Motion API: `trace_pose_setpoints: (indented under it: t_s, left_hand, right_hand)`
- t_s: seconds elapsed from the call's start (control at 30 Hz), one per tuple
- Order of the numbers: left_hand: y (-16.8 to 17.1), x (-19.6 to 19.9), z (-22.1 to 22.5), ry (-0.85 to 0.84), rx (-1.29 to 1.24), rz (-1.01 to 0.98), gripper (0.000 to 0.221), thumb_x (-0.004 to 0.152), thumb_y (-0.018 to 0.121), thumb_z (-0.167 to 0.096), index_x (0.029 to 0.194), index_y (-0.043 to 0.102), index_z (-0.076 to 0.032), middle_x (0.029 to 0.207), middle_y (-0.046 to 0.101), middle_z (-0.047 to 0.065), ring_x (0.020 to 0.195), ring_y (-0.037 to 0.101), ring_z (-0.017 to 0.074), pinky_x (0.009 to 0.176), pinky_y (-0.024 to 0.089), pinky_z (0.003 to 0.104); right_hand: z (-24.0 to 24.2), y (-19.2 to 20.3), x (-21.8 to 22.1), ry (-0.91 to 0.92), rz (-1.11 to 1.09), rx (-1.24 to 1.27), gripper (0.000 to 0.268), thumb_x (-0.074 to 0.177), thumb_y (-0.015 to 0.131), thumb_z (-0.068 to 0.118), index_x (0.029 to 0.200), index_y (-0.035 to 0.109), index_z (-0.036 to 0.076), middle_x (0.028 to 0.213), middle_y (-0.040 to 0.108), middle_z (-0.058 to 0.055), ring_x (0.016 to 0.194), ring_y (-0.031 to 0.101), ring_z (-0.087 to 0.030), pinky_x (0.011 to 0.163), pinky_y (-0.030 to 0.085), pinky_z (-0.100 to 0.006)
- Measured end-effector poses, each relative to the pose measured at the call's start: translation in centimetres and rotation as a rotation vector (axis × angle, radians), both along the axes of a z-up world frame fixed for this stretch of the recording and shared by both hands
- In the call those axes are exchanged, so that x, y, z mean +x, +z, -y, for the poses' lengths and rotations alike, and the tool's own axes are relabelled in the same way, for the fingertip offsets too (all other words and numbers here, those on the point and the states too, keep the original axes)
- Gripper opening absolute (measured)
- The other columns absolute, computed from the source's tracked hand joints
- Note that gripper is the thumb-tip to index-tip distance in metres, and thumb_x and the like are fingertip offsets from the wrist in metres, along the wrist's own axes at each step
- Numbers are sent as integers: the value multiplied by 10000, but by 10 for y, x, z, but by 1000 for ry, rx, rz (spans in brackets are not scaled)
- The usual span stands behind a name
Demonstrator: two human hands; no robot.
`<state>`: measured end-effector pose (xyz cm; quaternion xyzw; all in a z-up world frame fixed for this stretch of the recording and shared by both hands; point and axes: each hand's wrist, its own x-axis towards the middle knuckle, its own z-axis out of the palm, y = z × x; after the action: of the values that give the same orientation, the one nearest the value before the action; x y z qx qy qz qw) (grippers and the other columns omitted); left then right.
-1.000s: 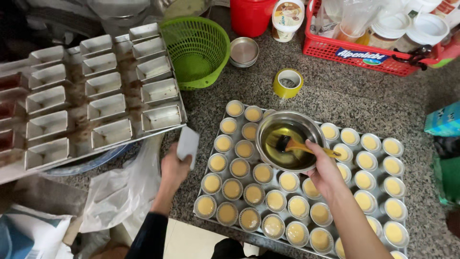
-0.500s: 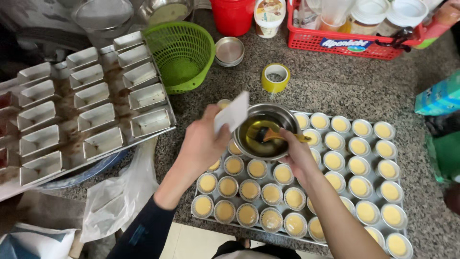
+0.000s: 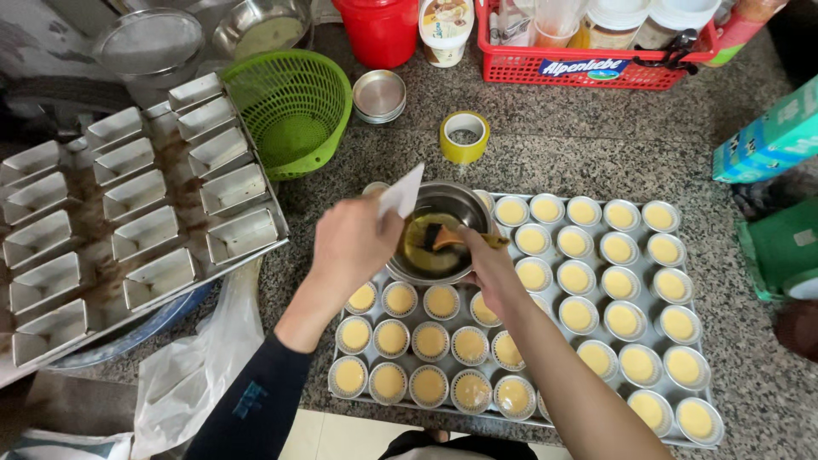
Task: The person applies a liquid to the rims of custard-filled cups on a tray using a brush and a white card, then carries the tray to a large commercial oven, slides it inside, closes the door, and sets the control panel.
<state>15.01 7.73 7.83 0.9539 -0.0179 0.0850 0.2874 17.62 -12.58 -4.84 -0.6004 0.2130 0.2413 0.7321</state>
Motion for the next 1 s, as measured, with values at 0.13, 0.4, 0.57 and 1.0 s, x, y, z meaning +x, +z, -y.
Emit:
trace_pose_setpoints:
  t_s: [0.13,0.4,0.57,1.0]
  left_hand:
    - [7,-1,-14,-16,-53,-115,245,861,641,-192,1032,745,-51,828,729,230,767,740,402,733,583,480]
    - [-13,9,-29,-4,-234,-100,337,810,684,-184,1111,732,-40,853,724,252,829,750,382,742,585,440]
    - [-24,30,-54,96,-310,46,323,817,663,-213,1065,716,-13,870,738,233,819,772,362,740,602,435]
    - [-130,108,-75,197,42,-192,318,807,661,-262,986,707,-3,1003,718,274,990,680,464,897,543,524]
  right_hand:
    - [-2,-2,10,-35,29,62,300,973,626,332,1175,673,116,991,743,-19,772,709,-98,618,582,-275]
    - [-13,-15,29,-76,221,162,343,983,614,257,1298,574,125,1012,720,-26,767,689,-110,572,539,-307]
    - [-14,-19,39,-83,149,120,381,982,599,267,1336,573,131,1117,719,-45,871,716,-137,670,609,-339]
    - [27,-23,41,-232,-33,60,398,980,637,334,1261,657,52,1139,740,-77,931,717,-169,726,600,-327]
